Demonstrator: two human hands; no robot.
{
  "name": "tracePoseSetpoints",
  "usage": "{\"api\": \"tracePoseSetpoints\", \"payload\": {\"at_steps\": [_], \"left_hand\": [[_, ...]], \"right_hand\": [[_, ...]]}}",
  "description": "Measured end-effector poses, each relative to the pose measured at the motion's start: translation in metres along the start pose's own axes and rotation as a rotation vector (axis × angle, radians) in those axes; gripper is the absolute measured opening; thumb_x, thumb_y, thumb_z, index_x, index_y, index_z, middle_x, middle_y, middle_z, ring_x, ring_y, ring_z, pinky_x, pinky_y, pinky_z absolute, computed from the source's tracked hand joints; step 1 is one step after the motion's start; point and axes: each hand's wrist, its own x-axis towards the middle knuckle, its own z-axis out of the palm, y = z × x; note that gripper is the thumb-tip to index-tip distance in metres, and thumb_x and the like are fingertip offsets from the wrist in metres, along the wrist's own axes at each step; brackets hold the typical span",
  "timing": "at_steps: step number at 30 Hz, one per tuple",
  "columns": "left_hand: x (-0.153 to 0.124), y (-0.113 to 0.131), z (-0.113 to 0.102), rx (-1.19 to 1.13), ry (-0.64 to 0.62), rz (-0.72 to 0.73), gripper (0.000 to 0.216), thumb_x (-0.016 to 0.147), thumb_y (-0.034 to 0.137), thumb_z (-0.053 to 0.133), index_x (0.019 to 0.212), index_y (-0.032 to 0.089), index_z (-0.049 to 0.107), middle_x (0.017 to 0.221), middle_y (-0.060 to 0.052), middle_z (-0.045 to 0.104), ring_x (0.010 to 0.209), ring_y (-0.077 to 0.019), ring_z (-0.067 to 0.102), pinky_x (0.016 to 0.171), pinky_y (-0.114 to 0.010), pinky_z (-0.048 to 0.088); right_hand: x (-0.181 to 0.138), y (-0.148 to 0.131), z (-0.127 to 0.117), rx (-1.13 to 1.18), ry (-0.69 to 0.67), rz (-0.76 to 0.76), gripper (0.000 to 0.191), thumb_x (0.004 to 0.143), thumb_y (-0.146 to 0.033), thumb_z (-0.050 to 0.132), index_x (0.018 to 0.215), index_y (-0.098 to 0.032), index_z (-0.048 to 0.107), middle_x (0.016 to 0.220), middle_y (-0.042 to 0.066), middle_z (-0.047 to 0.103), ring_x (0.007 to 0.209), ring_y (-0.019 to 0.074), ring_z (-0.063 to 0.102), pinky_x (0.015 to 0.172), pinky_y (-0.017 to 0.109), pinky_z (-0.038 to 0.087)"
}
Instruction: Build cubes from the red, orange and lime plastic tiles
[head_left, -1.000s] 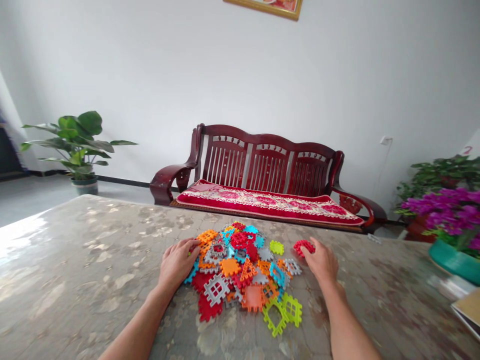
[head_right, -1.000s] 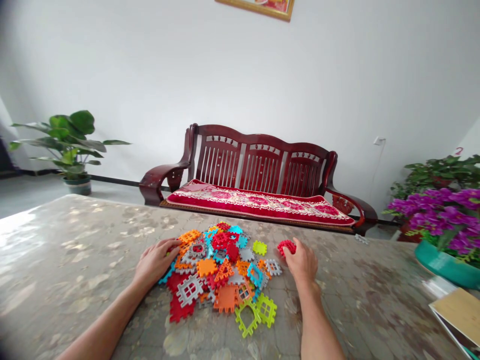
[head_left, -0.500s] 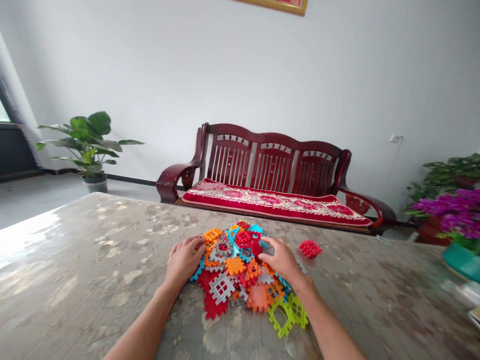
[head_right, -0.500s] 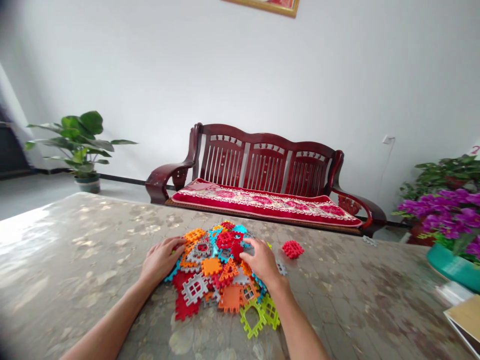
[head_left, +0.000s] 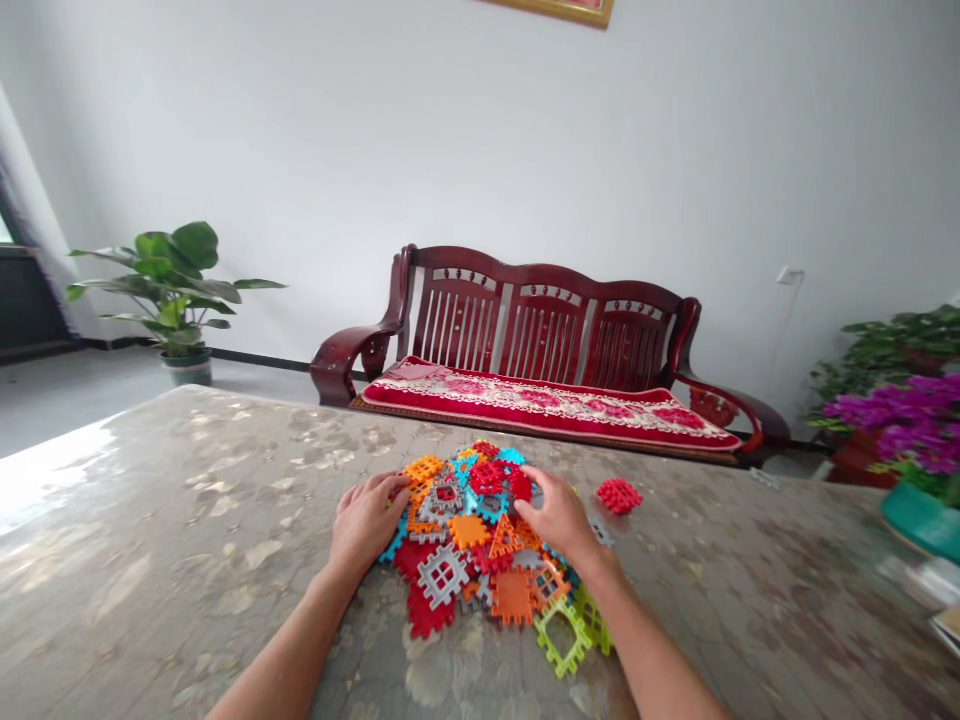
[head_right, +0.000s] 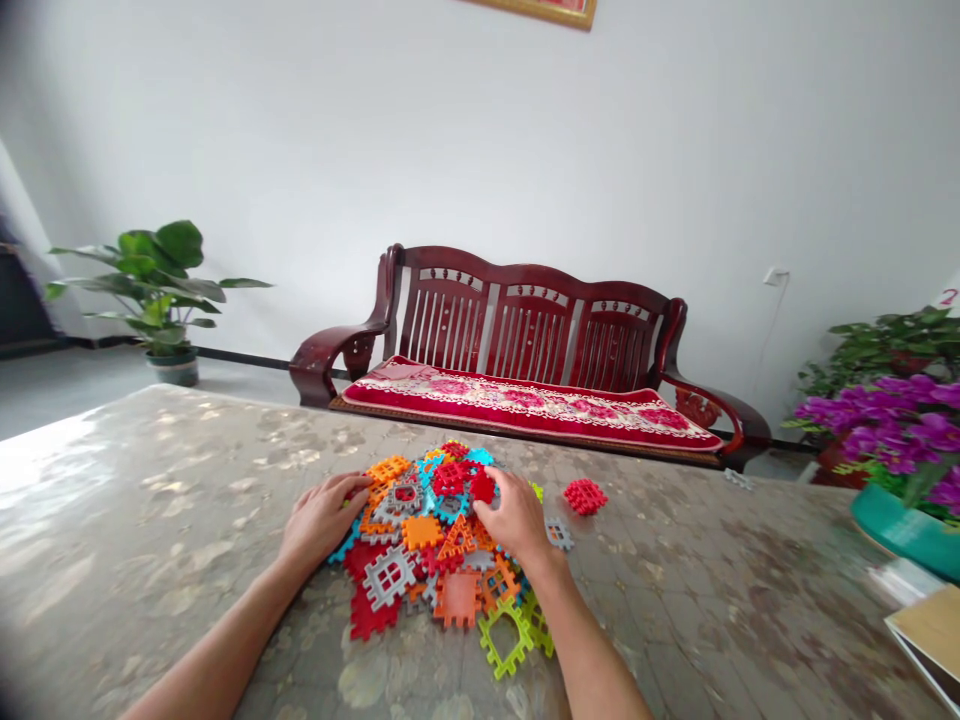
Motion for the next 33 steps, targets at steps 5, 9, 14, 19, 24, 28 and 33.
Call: {"api": "tracePoseSetpoints", "payload": {"at_steps": [5,9,14,19,24,28,33], "left_hand": [[0.001,-0.002,0.002,-0.006,-0.004,0.007,0.034,0.092,0.039,0.042,0.110,0.031,0.070,0.131,-0.001,0.065,0.122,-0.0216,0.056,0.109,-0.041,0.032],[0.002,-0.004,0.003,-0.003,-0.009,0.004,0.034,0.091,0.039,0.042,0.110,0.031,0.070,0.132,-0.001,0.065,0.121,-0.0213,0.056,0.109,-0.041,0.032],[0.002,-0.005,0.004,-0.003,-0.004,0.006,0.035,0.091,0.040,0.042,0.111,0.031,0.070,0.132,-0.001,0.064,0.122,-0.0218,0.056,0.109,-0.041,0.032],[0.002,-0.005,0.004,-0.005,-0.010,0.003,0.034,0.091,0.040,0.042,0.111,0.032,0.069,0.133,-0.001,0.064,0.122,-0.0211,0.056,0.109,-0.040,0.032],[0.001,-0.004,0.003,-0.008,-0.013,0.006,0.035,0.092,0.039,0.041,0.112,0.032,0.069,0.133,0.000,0.064,0.122,-0.0209,0.056,0.110,-0.041,0.031],[0.001,-0.002,0.002,0.000,-0.015,0.002,0.035,0.092,0.039,0.041,0.111,0.032,0.069,0.132,-0.001,0.064,0.123,-0.0212,0.056,0.110,-0.042,0.031],[0.000,0.000,0.001,-0.004,-0.010,-0.002,0.033,0.092,0.038,0.042,0.111,0.031,0.069,0.132,-0.002,0.064,0.123,-0.0207,0.056,0.109,-0.041,0.032]], "right_hand": [[0.004,0.040,-0.029,-0.099,0.221,0.136,0.047,0.082,-0.033,0.055,0.127,-0.021,0.061,0.121,0.009,0.067,0.114,0.0246,0.060,0.101,0.037,0.045],[-0.002,0.070,-0.058,-0.311,0.307,0.306,0.044,0.082,-0.033,0.053,0.122,-0.017,0.064,0.112,0.013,0.069,0.106,0.0275,0.062,0.095,0.038,0.046],[-0.013,0.092,-0.074,-0.433,0.310,0.470,0.047,0.084,-0.041,0.050,0.122,-0.018,0.066,0.109,0.015,0.069,0.101,0.0315,0.064,0.085,0.041,0.049],[-0.020,0.104,-0.071,-0.491,0.286,0.525,0.047,0.084,-0.047,0.051,0.119,-0.021,0.068,0.107,0.016,0.071,0.095,0.0325,0.066,0.077,0.042,0.050],[-0.023,0.105,-0.065,-0.495,0.222,0.523,0.049,0.084,-0.048,0.051,0.122,-0.020,0.066,0.112,0.016,0.070,0.100,0.0354,0.063,0.081,0.046,0.049],[-0.020,0.099,-0.064,-0.510,0.297,0.475,0.050,0.083,-0.045,0.053,0.125,-0.019,0.064,0.120,0.014,0.067,0.107,0.0345,0.060,0.090,0.047,0.046],[-0.007,0.078,-0.050,-0.305,0.259,0.271,0.040,0.083,-0.037,0.053,0.118,-0.020,0.067,0.117,0.009,0.070,0.108,0.0282,0.061,0.096,0.041,0.045]]}}
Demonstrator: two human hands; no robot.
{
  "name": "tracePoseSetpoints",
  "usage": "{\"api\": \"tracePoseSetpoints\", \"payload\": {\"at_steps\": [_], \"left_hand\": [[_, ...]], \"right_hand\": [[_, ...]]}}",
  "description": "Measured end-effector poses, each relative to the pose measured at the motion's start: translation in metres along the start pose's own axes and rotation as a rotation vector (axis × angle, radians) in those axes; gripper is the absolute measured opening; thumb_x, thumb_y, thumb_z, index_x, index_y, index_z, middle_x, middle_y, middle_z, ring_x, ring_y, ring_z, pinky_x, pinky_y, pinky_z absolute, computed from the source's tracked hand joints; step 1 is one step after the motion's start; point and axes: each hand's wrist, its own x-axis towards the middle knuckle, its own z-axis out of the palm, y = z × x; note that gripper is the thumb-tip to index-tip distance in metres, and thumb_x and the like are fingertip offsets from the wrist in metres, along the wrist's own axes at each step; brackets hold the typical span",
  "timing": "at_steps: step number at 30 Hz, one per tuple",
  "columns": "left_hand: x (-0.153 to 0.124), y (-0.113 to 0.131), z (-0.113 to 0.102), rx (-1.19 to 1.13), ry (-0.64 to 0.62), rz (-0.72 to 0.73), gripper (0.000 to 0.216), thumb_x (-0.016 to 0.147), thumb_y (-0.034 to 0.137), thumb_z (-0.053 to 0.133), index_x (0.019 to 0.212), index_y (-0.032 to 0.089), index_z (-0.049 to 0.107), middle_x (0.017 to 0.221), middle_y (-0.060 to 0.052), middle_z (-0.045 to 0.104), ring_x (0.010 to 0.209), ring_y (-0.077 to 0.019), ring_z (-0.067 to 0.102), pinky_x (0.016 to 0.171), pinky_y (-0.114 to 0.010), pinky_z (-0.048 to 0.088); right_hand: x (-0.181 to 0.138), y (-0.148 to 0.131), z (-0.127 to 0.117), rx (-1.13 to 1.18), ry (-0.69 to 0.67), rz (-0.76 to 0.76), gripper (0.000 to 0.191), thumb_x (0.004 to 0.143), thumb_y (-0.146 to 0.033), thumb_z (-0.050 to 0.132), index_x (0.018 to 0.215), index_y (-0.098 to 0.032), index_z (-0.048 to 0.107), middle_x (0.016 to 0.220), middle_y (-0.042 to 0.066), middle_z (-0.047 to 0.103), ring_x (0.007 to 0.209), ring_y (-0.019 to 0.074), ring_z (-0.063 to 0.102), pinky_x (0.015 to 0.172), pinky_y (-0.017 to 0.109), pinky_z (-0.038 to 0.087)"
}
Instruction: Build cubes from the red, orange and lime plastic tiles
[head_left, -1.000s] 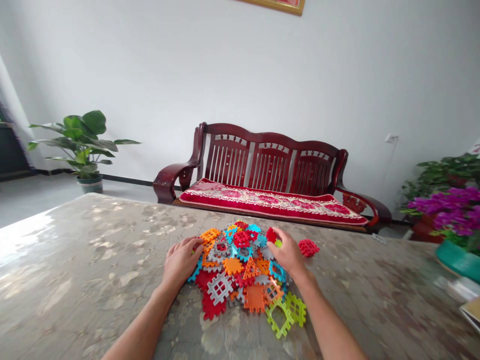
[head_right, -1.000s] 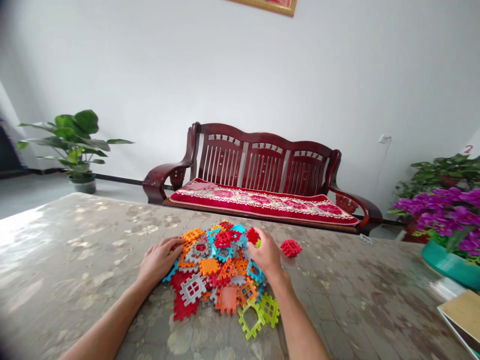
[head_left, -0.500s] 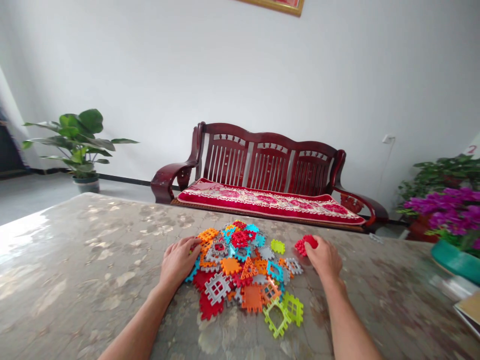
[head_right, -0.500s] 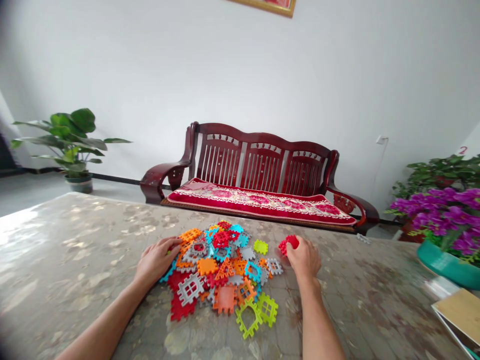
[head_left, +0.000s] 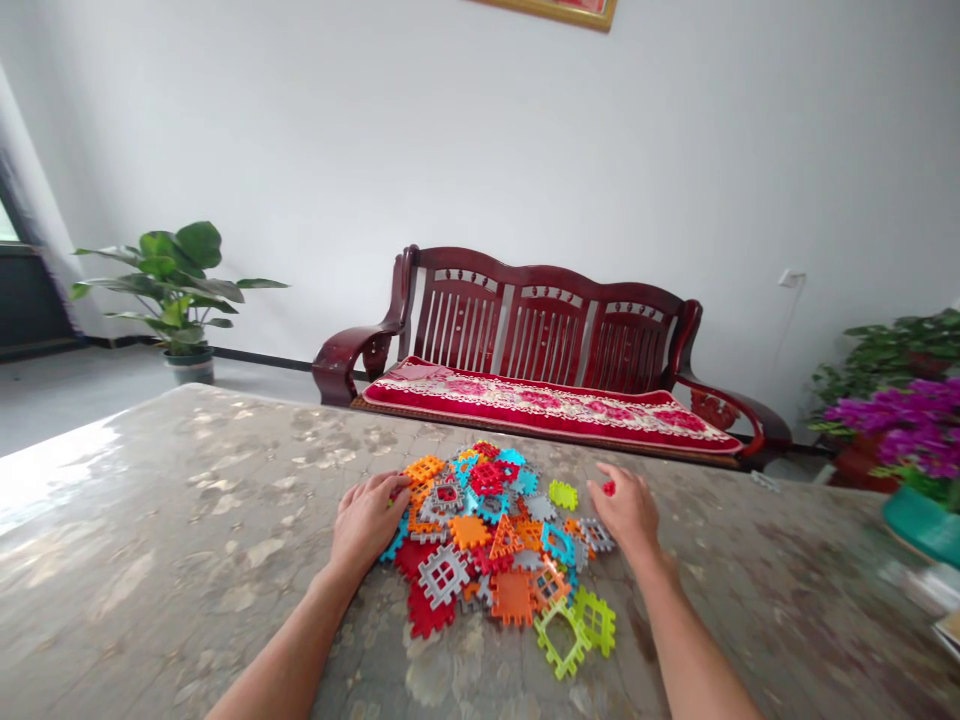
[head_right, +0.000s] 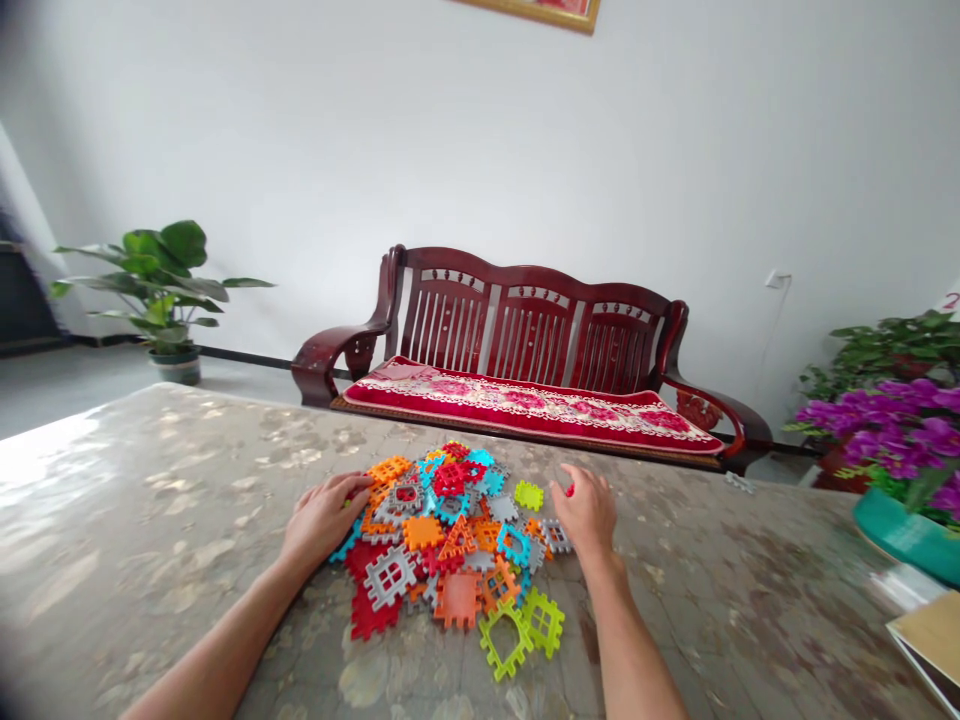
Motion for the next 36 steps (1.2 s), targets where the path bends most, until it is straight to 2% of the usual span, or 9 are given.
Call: {"api": "tracePoseSetpoints", "payload": {"at_steps": [4,8,13,18,22,25,29,32,36], "left_hand": [[0.001,-0.002,0.002,-0.015,-0.004,-0.006,0.034,0.092,0.040,0.042,0.112,0.032,0.069,0.133,-0.001,0.064,0.123,-0.0215,0.056,0.109,-0.042,0.032],[0.001,-0.002,0.002,-0.015,0.000,-0.004,0.034,0.092,0.040,0.044,0.111,0.032,0.070,0.132,0.000,0.065,0.121,-0.0221,0.057,0.108,-0.041,0.033],[-0.001,0.002,0.000,-0.012,0.019,-0.009,0.032,0.091,0.038,0.045,0.109,0.032,0.071,0.130,0.000,0.066,0.119,-0.0214,0.058,0.109,-0.041,0.032],[-0.001,0.003,-0.001,-0.025,0.022,-0.006,0.031,0.091,0.037,0.045,0.108,0.032,0.071,0.131,0.001,0.065,0.121,-0.0212,0.057,0.109,-0.041,0.032],[-0.001,0.003,0.000,-0.027,0.021,-0.006,0.031,0.091,0.037,0.045,0.108,0.032,0.071,0.130,0.000,0.066,0.121,-0.0208,0.057,0.109,-0.041,0.031],[-0.001,0.002,0.000,-0.026,0.016,-0.005,0.031,0.091,0.037,0.045,0.108,0.032,0.070,0.130,0.000,0.066,0.120,-0.0209,0.057,0.109,-0.041,0.031],[-0.001,0.002,0.000,-0.019,0.019,-0.008,0.030,0.091,0.037,0.045,0.107,0.033,0.070,0.131,0.001,0.065,0.121,-0.0208,0.057,0.109,-0.041,0.032],[-0.001,0.002,-0.001,-0.019,0.021,-0.004,0.031,0.091,0.037,0.045,0.107,0.032,0.071,0.130,0.000,0.066,0.120,-0.0208,0.057,0.109,-0.041,0.032],[-0.001,0.002,-0.001,-0.019,0.027,0.000,0.031,0.091,0.037,0.045,0.107,0.032,0.071,0.130,0.000,0.066,0.120,-0.0211,0.057,0.109,-0.041,0.032]], "right_hand": [[-0.007,-0.042,0.016,0.306,-0.163,-0.121,0.036,0.081,-0.034,0.056,0.113,-0.024,0.069,0.115,0.005,0.071,0.109,0.0229,0.063,0.098,0.036,0.046],[-0.016,-0.087,0.025,0.428,-0.273,-0.203,0.039,0.079,-0.033,0.060,0.115,-0.023,0.069,0.116,0.006,0.072,0.109,0.0229,0.064,0.098,0.036,0.047],[-0.015,-0.126,0.022,0.337,-0.395,-0.408,0.056,0.071,-0.021,0.064,0.126,-0.021,0.065,0.132,0.008,0.063,0.124,0.0246,0.054,0.111,0.039,0.038],[-0.011,-0.144,0.020,0.141,-0.471,-0.500,0.064,0.071,-0.016,0.057,0.134,-0.023,0.059,0.145,0.007,0.053,0.130,0.0270,0.050,0.113,0.043,0.034],[-0.011,-0.145,0.025,0.081,-0.509,-0.574,0.056,0.078,-0.018,0.053,0.133,-0.025,0.059,0.141,0.005,0.057,0.126,0.0259,0.055,0.109,0.044,0.038],[-0.013,-0.141,0.028,0.127,-0.460,-0.590,0.045,0.084,-0.021,0.052,0.127,-0.026,0.064,0.134,0.004,0.063,0.120,0.0229,0.059,0.106,0.039,0.042],[-0.015,-0.131,0.029,0.236,-0.382,-0.531,0.037,0.090,-0.020,0.046,0.120,-0.026,0.068,0.123,0.004,0.069,0.112,0.0205,0.064,0.099,0.034,0.048],[-0.014,-0.114,0.027,0.357,-0.282,-0.484,0.041,0.089,-0.016,0.043,0.119,-0.027,0.069,0.122,0.002,0.070,0.112,0.0187,0.064,0.098,0.033,0.049],[-0.011,-0.072,0.027,0.499,-0.172,-0.425,0.045,0.085,-0.015,0.040,0.117,-0.027,0.070,0.126,0.001,0.067,0.118,0.0170,0.060,0.106,0.035,0.045]]}}
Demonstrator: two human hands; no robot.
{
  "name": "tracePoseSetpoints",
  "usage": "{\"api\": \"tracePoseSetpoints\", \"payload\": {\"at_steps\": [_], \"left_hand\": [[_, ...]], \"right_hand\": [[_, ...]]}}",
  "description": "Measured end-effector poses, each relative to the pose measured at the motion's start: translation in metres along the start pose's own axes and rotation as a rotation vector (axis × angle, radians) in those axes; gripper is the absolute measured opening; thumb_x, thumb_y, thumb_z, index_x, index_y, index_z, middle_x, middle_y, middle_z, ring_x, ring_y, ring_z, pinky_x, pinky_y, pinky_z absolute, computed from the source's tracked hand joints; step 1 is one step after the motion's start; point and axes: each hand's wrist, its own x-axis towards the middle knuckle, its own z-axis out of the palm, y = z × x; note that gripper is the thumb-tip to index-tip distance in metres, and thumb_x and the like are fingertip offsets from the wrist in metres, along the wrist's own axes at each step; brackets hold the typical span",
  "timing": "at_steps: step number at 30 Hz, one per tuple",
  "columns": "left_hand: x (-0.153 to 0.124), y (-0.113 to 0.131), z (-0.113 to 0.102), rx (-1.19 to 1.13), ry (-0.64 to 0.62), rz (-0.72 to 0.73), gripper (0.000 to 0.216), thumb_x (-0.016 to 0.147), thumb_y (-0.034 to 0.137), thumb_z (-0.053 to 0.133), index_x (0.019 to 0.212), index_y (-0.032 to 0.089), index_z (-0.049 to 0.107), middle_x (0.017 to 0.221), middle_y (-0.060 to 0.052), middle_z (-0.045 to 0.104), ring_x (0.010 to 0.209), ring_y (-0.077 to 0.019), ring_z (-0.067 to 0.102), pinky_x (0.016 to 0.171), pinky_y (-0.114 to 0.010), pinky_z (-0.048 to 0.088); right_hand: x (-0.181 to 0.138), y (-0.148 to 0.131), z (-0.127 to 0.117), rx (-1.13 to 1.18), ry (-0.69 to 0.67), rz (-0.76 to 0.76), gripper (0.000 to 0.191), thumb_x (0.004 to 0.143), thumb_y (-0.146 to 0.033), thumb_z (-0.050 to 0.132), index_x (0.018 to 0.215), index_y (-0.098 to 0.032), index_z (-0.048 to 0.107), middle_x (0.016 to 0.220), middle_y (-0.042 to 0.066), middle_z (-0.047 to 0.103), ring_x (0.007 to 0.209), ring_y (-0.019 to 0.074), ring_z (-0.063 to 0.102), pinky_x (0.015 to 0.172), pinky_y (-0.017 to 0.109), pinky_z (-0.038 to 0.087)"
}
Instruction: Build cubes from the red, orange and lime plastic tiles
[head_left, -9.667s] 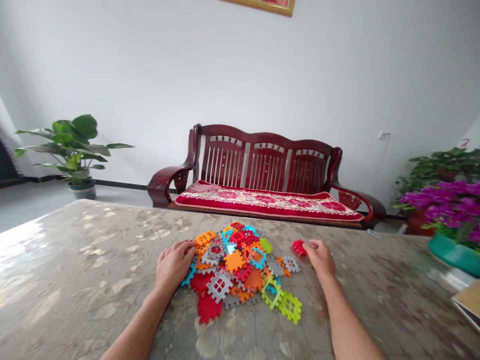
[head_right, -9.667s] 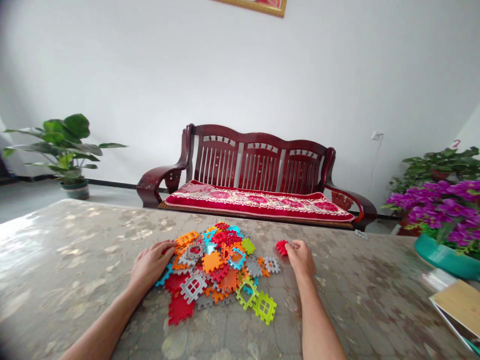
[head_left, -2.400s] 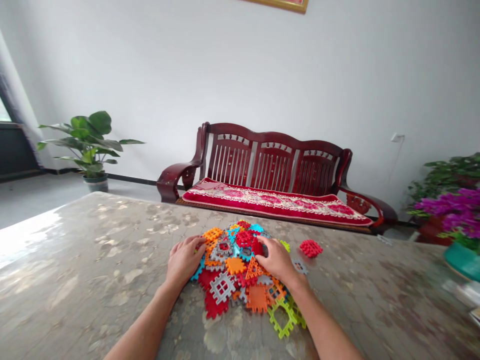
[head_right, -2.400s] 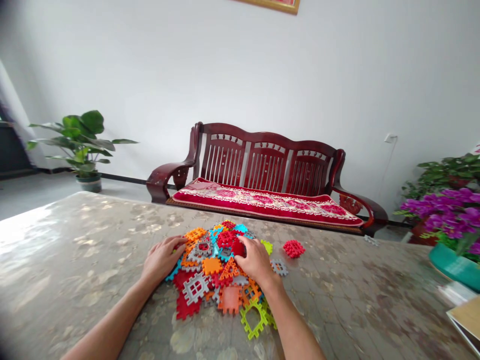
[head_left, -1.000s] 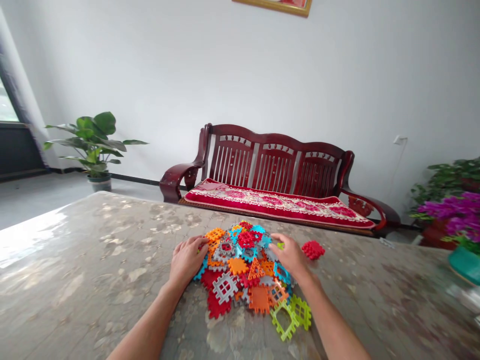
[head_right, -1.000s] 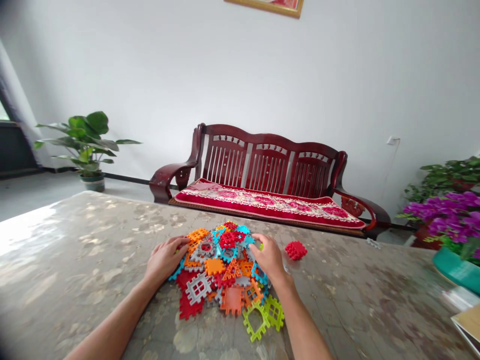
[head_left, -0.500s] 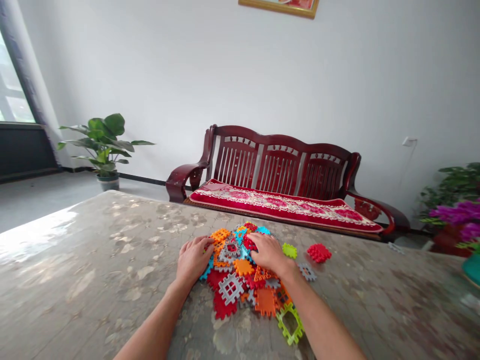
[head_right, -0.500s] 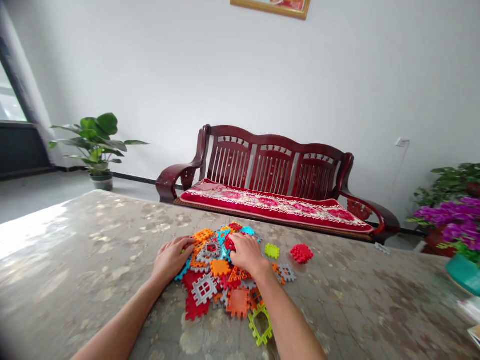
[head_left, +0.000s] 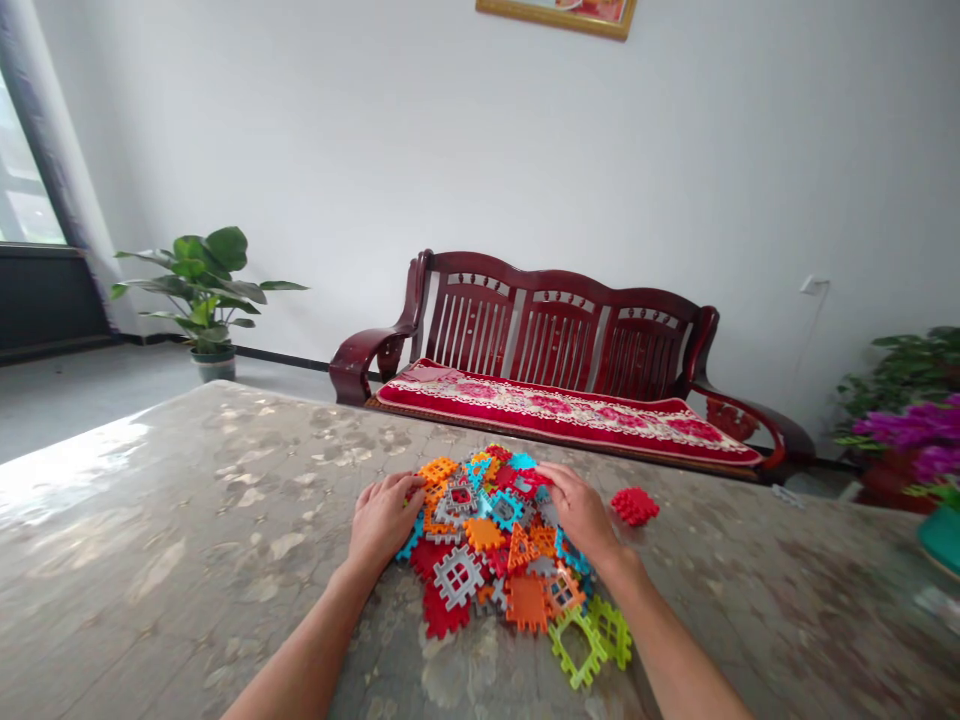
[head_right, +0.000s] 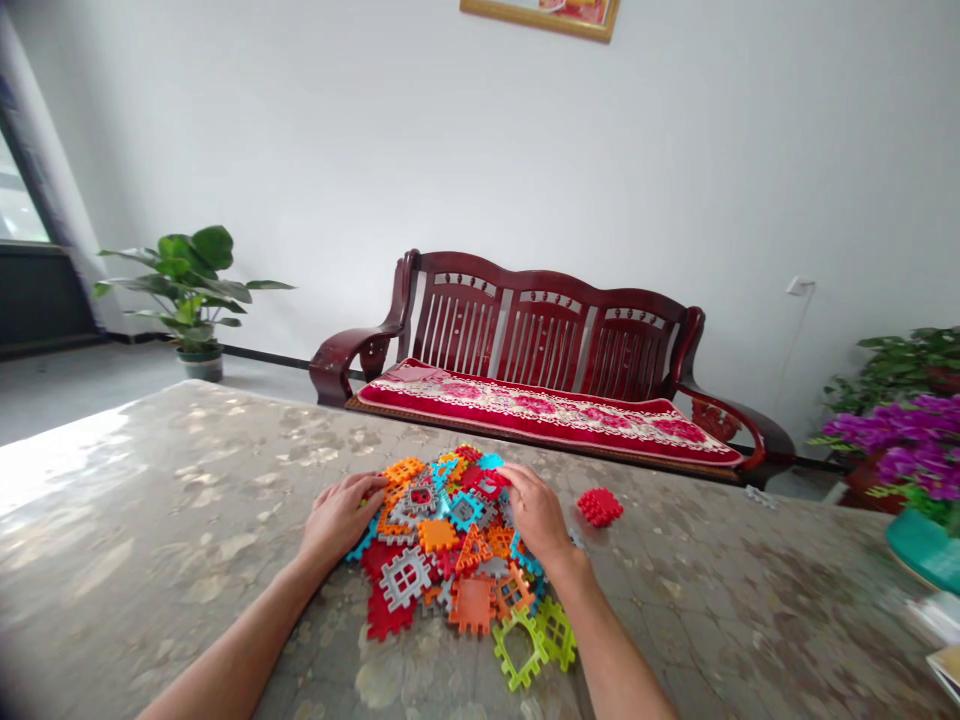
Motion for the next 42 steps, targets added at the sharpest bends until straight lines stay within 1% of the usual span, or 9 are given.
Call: {"api": "tracePoseSetpoints", "payload": {"at_steps": [4,7,10,14,19,26,33,37,42], "left_hand": [[0.000,0.000,0.001,0.012,0.000,0.000,0.032,0.091,0.038,0.044,0.108,0.031,0.071,0.129,0.000,0.066,0.119,-0.0216,0.058,0.108,-0.041,0.033],[0.001,-0.002,0.003,0.019,-0.005,0.004,0.033,0.091,0.039,0.044,0.108,0.032,0.071,0.129,0.000,0.066,0.120,-0.0216,0.058,0.108,-0.041,0.033],[0.003,-0.006,0.006,0.014,-0.005,0.001,0.032,0.091,0.040,0.044,0.109,0.033,0.070,0.130,0.000,0.066,0.121,-0.0210,0.057,0.108,-0.041,0.033],[0.004,-0.007,0.007,0.005,-0.007,-0.003,0.032,0.091,0.041,0.044,0.108,0.033,0.070,0.130,0.001,0.066,0.122,-0.0214,0.057,0.108,-0.041,0.033],[0.002,-0.004,0.004,0.000,-0.014,-0.006,0.033,0.092,0.039,0.043,0.109,0.032,0.070,0.131,-0.001,0.065,0.122,-0.0207,0.056,0.109,-0.041,0.031],[0.003,-0.005,0.003,0.017,-0.029,0.007,0.034,0.092,0.039,0.042,0.110,0.031,0.069,0.132,-0.001,0.065,0.121,-0.0210,0.056,0.108,-0.041,0.032],[0.003,-0.005,0.002,0.014,-0.027,0.007,0.034,0.092,0.039,0.042,0.110,0.032,0.069,0.132,-0.001,0.064,0.122,-0.0204,0.056,0.110,-0.040,0.031],[0.002,-0.004,0.002,0.025,-0.033,0.003,0.034,0.092,0.039,0.041,0.110,0.032,0.070,0.133,0.000,0.064,0.122,-0.0215,0.056,0.110,-0.042,0.031],[0.002,-0.003,0.001,0.025,-0.019,0.007,0.033,0.091,0.037,0.043,0.110,0.032,0.070,0.132,0.000,0.065,0.121,-0.0210,0.057,0.109,-0.040,0.032]], "right_hand": [[-0.021,0.041,-0.012,0.086,0.053,0.171,0.048,0.072,-0.013,0.041,0.105,-0.024,0.074,0.128,0.003,0.066,0.123,0.0185,0.057,0.113,0.039,0.039],[-0.031,0.058,-0.012,0.193,0.106,0.312,0.055,0.067,-0.016,0.042,0.114,-0.020,0.070,0.125,0.006,0.068,0.122,0.0203,0.059,0.110,0.038,0.041],[-0.033,0.056,-0.010,0.134,0.099,0.404,0.051,0.077,-0.027,0.043,0.123,-0.018,0.065,0.127,0.008,0.067,0.121,0.0228,0.059,0.108,0.039,0.043],[-0.025,0.039,-0.009,-0.151,0.024,0.424,0.049,0.088,-0.044,0.044,0.123,-0.017,0.065,0.127,0.012,0.066,0.121,0.0266,0.058,0.106,0.041,0.041],[-0.020,0.030,-0.007,-0.335,-0.056,0.443,0.045,0.085,-0.038,0.053,0.124,-0.019,0.065,0.124,0.010,0.068,0.115,0.0264,0.061,0.100,0.038,0.045],[-0.024,0.038,-0.006,-0.364,0.132,0.346,0.042,0.085,-0.044,0.055,0.119,-0.021,0.066,0.113,0.009,0.072,0.105,0.0267,0.065,0.091,0.038,0.048],[-0.035,0.060,-0.049,-0.421,0.462,0.499,0.056,0.082,-0.051,0.054,0.126,-0.017,0.061,0.114,0.012,0.071,0.100,0.0285,0.064,0.088,0.040,0.045],[-0.047,0.079,-0.063,-0.403,0.521,0.618,0.064,0.080,-0.052,0.054,0.133,-0.017,0.055,0.117,0.012,0.070,0.100,0.0295,0.063,0.088,0.041,0.044],[-0.056,0.091,-0.061,-0.373,0.504,0.650,0.067,0.077,-0.053,0.055,0.134,-0.016,0.054,0.119,0.012,0.069,0.101,0.0311,0.062,0.090,0.042,0.043]]}}
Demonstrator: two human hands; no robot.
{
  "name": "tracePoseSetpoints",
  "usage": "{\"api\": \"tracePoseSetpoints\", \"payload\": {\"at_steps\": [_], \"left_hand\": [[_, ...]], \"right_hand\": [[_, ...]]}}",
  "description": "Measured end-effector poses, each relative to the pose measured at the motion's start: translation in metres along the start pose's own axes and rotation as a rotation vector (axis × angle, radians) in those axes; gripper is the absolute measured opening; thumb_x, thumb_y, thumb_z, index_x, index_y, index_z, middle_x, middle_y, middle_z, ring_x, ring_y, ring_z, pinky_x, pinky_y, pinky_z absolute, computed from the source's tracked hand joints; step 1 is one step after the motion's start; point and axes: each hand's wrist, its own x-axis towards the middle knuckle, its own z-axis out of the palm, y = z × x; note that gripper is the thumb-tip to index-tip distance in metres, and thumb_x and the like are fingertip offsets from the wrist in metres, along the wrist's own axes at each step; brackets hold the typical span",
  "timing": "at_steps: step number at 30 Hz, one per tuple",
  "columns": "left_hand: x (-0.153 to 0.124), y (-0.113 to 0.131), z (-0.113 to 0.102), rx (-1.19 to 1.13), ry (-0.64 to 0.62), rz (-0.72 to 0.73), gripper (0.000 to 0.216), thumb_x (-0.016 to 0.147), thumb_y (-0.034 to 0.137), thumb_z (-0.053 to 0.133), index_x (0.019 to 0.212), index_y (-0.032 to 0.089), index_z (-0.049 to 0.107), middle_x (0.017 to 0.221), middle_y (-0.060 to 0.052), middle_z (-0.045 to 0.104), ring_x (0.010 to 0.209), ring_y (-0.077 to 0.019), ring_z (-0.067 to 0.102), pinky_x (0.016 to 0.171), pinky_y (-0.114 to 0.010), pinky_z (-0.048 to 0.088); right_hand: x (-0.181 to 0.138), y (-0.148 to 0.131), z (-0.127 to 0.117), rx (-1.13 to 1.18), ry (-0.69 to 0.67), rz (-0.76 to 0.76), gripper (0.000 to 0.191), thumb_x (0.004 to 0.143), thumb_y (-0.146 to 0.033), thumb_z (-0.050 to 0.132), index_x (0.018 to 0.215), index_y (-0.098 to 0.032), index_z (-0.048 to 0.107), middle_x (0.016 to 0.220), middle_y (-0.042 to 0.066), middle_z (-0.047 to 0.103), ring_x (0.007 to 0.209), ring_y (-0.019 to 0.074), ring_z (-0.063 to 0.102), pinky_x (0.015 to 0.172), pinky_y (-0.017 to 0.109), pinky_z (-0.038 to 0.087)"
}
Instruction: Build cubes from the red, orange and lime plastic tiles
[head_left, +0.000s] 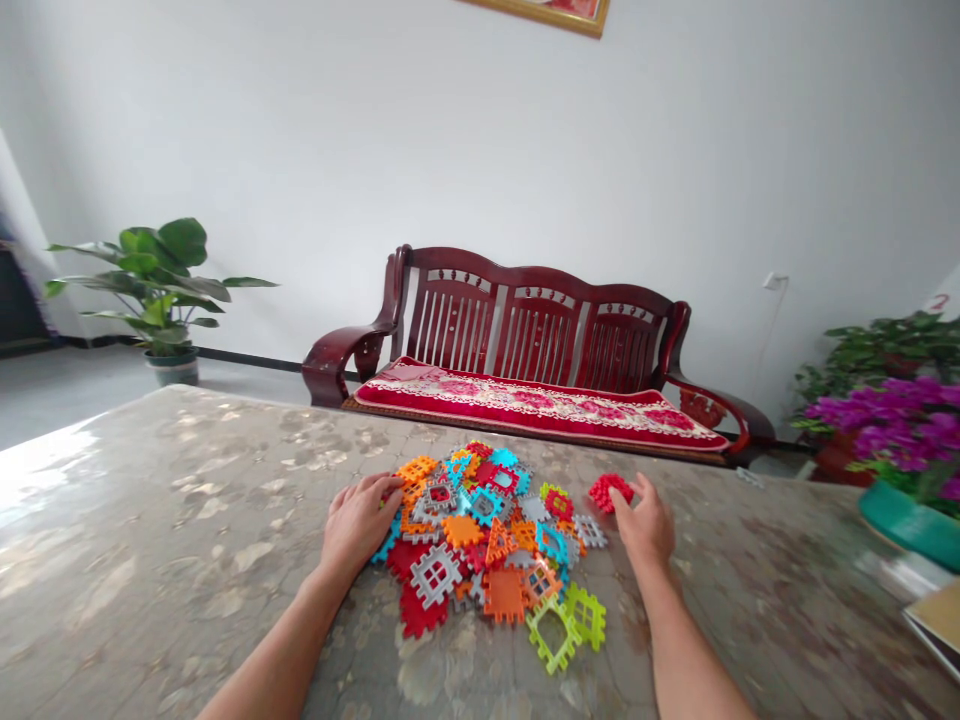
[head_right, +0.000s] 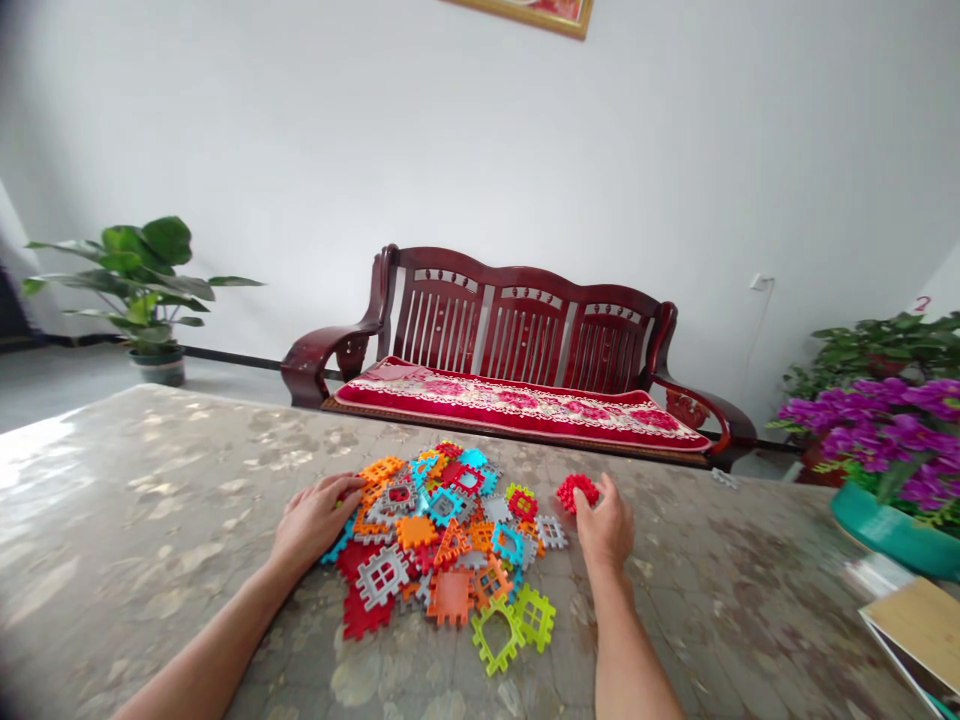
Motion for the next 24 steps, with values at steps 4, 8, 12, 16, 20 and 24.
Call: {"api": "tracePoseSetpoints", "payload": {"at_steps": [4,8,12,16,20,24], "left_hand": [[0.000,0.000,0.000,0.006,-0.004,0.005,0.034,0.092,0.038,0.041,0.110,0.031,0.070,0.132,-0.001,0.065,0.121,-0.0200,0.057,0.108,-0.039,0.033],[0.000,0.000,0.000,0.006,-0.004,0.003,0.034,0.092,0.038,0.041,0.110,0.032,0.070,0.132,-0.001,0.065,0.119,-0.0202,0.058,0.108,-0.039,0.033],[0.000,0.000,0.000,0.002,0.002,0.000,0.034,0.091,0.038,0.042,0.109,0.032,0.070,0.132,0.000,0.065,0.120,-0.0211,0.058,0.108,-0.040,0.033],[0.001,-0.002,0.002,0.001,0.002,-0.003,0.034,0.091,0.039,0.043,0.110,0.032,0.070,0.132,-0.001,0.065,0.121,-0.0212,0.057,0.109,-0.040,0.032],[0.001,-0.003,0.002,-0.001,-0.009,-0.005,0.035,0.091,0.040,0.042,0.110,0.032,0.070,0.132,0.000,0.064,0.122,-0.0213,0.057,0.109,-0.041,0.032],[0.000,-0.001,0.002,-0.001,-0.005,-0.002,0.035,0.091,0.039,0.041,0.110,0.032,0.070,0.132,0.000,0.064,0.122,-0.0216,0.056,0.109,-0.042,0.032]], "right_hand": [[0.000,0.001,0.002,0.039,0.056,-0.017,0.068,0.077,-0.056,0.052,0.130,-0.013,0.056,0.120,0.017,0.066,0.108,0.0332,0.057,0.095,0.044,0.040],[0.003,0.006,0.004,0.135,0.136,0.078,0.061,0.083,-0.052,0.038,0.124,-0.013,0.059,0.113,0.018,0.064,0.106,0.0322,0.057,0.094,0.043,0.041],[0.007,0.016,0.012,0.298,0.137,0.130,0.054,0.085,-0.047,0.033,0.119,-0.016,0.061,0.109,0.015,0.066,0.102,0.0290,0.060,0.089,0.040,0.044],[0.007,0.018,0.021,0.466,0.035,0.215,0.057,0.085,-0.051,0.035,0.125,-0.017,0.057,0.096,0.009,0.067,0.077,0.0231,0.063,0.073,0.035,0.049],[0.006,0.012,0.024,0.622,-0.021,0.292,0.060,0.083,-0.052,0.040,0.127,-0.014,0.055,0.087,0.007,0.065,0.071,0.0210,0.062,0.066,0.032,0.051],[0.005,0.009,0.022,0.650,-0.020,0.295,0.061,0.082,-0.052,0.040,0.127,-0.012,0.055,0.085,0.008,0.066,0.070,0.0212,0.062,0.066,0.033,0.052]]}}
